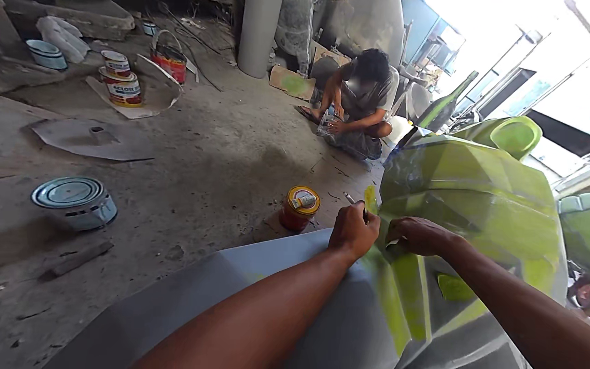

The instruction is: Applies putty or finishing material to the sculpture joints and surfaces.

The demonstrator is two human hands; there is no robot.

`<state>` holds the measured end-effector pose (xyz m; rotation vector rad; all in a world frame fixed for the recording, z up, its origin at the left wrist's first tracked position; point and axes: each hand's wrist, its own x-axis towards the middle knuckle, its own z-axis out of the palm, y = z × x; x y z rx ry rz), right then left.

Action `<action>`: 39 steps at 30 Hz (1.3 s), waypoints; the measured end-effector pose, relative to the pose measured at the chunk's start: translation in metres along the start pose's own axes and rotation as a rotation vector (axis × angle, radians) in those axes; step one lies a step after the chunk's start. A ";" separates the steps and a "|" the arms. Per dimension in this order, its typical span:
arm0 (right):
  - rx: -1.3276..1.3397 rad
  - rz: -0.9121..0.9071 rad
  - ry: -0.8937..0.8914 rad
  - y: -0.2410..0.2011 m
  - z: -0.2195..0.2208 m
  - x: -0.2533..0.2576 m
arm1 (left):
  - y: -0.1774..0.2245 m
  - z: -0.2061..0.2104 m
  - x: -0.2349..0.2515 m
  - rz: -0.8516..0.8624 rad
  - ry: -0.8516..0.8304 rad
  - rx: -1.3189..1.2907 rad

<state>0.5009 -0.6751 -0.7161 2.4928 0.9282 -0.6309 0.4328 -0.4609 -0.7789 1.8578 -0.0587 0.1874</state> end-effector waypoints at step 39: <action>-0.001 -0.035 -0.049 -0.005 0.005 -0.001 | -0.005 -0.003 0.006 -0.049 0.112 -0.067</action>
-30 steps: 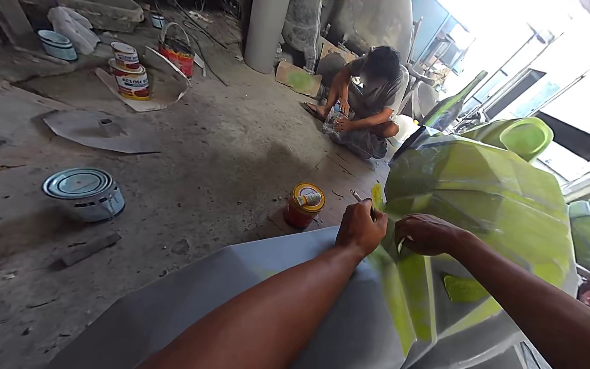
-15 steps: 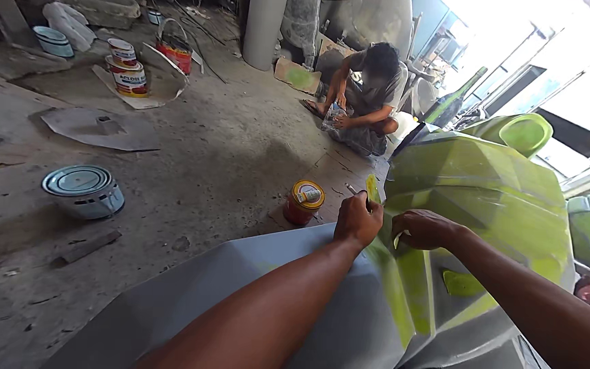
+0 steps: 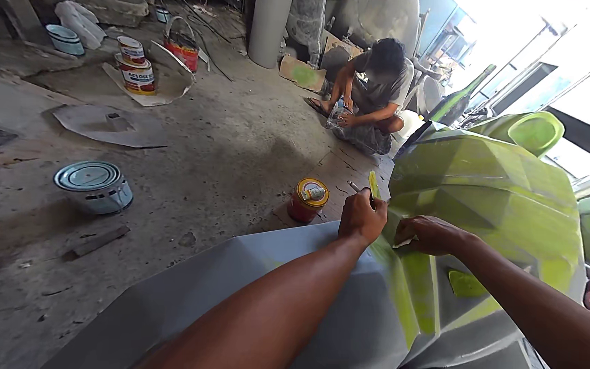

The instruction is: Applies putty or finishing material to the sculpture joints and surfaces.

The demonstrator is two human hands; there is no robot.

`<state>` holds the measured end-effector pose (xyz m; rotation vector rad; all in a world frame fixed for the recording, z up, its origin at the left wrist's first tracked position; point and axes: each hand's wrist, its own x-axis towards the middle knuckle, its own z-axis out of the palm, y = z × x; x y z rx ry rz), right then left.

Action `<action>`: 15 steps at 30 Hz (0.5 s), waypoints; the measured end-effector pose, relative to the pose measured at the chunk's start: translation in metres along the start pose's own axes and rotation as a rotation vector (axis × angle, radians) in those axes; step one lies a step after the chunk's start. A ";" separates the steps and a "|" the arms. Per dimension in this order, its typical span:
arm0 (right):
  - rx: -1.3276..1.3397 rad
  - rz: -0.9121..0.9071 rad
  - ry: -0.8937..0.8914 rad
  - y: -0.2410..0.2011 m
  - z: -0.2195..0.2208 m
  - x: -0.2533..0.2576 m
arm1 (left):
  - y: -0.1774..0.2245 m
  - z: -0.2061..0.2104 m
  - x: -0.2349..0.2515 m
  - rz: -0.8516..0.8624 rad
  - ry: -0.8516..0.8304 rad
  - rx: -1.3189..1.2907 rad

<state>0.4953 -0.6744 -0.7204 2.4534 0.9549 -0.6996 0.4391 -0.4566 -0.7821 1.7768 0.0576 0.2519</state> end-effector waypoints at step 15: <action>-0.107 0.082 -0.041 -0.004 -0.010 0.005 | -0.001 0.001 0.001 -0.001 -0.025 0.012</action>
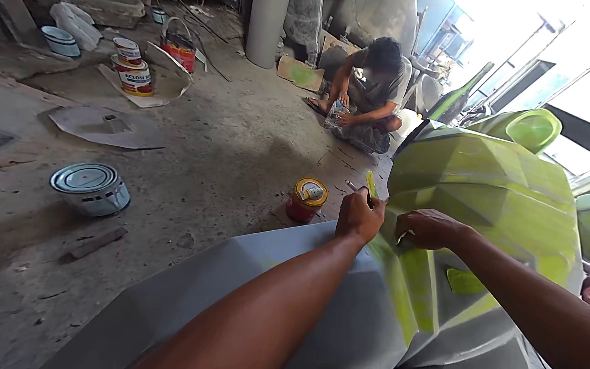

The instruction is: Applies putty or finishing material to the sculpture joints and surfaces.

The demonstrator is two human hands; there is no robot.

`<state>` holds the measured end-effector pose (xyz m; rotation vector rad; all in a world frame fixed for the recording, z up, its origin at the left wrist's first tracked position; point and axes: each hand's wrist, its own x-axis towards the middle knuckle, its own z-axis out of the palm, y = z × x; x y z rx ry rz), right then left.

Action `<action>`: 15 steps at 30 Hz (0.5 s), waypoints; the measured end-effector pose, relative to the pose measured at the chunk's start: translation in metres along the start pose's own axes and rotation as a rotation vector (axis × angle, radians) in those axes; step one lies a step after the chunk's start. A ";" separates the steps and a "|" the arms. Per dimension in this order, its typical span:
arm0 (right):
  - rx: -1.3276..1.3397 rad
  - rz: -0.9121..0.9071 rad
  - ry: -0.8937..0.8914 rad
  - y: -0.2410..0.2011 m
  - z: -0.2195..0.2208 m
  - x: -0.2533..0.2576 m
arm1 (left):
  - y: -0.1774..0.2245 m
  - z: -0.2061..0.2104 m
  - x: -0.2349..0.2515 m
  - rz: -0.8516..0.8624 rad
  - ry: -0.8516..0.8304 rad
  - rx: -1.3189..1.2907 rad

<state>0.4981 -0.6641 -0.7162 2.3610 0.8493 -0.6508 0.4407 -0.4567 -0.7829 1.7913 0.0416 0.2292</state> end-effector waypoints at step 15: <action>0.028 0.317 0.431 -0.018 0.019 -0.165 | 0.002 0.005 -0.002 0.038 0.028 -0.005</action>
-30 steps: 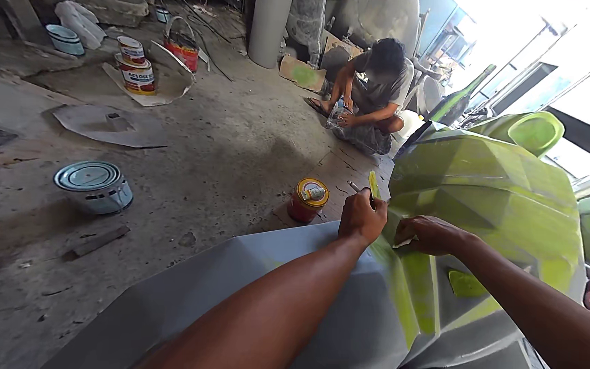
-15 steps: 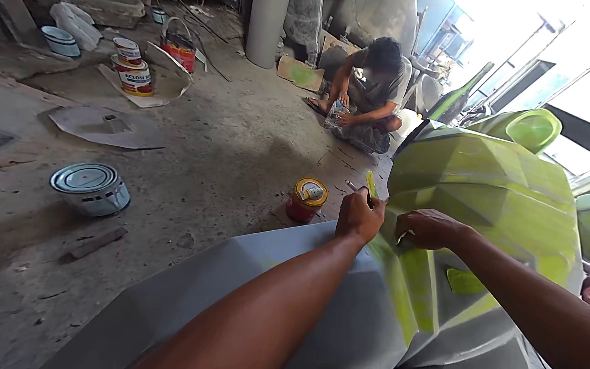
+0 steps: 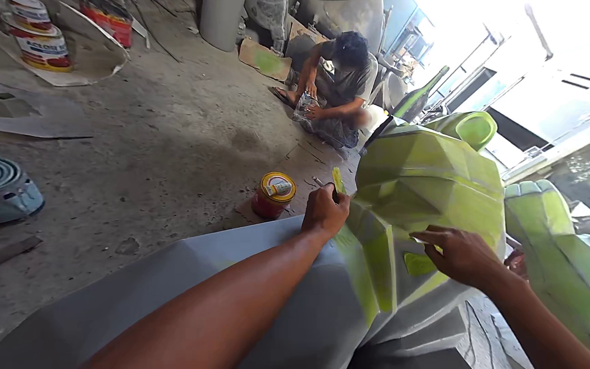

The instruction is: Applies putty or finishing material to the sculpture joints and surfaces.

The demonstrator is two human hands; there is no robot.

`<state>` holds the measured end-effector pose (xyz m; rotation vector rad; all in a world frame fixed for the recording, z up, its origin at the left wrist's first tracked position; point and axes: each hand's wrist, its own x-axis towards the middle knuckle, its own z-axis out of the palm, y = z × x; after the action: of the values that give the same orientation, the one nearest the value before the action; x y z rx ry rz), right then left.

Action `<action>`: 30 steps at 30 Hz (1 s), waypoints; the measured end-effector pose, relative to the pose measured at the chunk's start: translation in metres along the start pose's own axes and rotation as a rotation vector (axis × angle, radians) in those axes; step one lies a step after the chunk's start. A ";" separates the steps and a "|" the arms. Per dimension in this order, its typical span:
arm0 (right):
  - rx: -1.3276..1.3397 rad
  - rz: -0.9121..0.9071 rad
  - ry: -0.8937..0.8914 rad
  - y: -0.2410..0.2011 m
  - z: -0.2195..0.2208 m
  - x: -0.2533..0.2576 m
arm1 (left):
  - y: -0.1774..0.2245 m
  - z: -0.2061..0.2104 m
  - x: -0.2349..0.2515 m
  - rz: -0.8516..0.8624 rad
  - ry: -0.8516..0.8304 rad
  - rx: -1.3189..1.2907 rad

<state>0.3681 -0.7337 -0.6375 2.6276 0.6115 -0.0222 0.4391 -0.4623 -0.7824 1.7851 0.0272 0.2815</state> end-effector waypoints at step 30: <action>-0.124 0.124 0.099 -0.021 0.080 0.019 | -0.003 -0.001 0.002 -0.007 -0.051 0.022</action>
<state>0.3827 -0.7426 -0.7202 2.5519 0.4653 0.1792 0.4411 -0.4599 -0.7847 1.8135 0.0005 0.2313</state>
